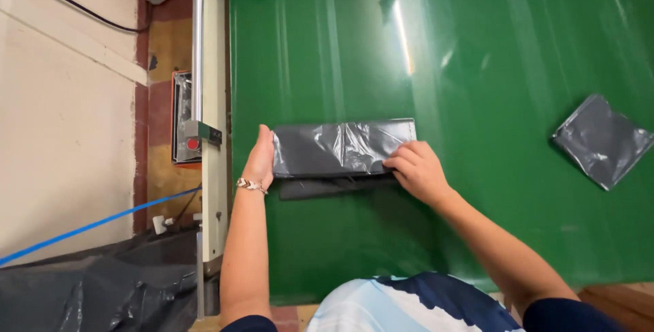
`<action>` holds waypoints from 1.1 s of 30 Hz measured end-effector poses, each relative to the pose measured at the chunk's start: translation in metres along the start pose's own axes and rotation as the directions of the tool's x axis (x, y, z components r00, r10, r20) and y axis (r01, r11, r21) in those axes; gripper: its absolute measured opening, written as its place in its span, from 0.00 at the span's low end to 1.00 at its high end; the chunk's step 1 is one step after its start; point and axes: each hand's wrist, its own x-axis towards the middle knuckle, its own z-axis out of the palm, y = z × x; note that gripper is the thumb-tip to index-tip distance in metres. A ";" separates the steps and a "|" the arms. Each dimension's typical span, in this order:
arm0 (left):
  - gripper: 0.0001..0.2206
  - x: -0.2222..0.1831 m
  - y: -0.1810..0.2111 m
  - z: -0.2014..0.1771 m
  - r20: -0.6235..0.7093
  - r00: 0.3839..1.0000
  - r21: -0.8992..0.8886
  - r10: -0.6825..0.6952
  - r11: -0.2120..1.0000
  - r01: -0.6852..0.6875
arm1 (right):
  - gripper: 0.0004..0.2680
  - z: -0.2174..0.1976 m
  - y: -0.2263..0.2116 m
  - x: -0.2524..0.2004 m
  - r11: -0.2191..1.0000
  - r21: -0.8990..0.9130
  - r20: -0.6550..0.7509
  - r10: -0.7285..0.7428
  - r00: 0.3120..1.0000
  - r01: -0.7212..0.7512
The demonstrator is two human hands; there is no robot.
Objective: Picking up plastic bags from a conveyor belt, folding them into smaller sizes, and stacking them into a plastic crate.
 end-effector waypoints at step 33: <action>0.29 0.047 -0.084 0.054 0.425 0.796 0.789 -0.431 0.607 -0.092 | 0.17 0.012 -0.114 -0.086 0.444 0.785 0.270 0.382 0.884 -0.432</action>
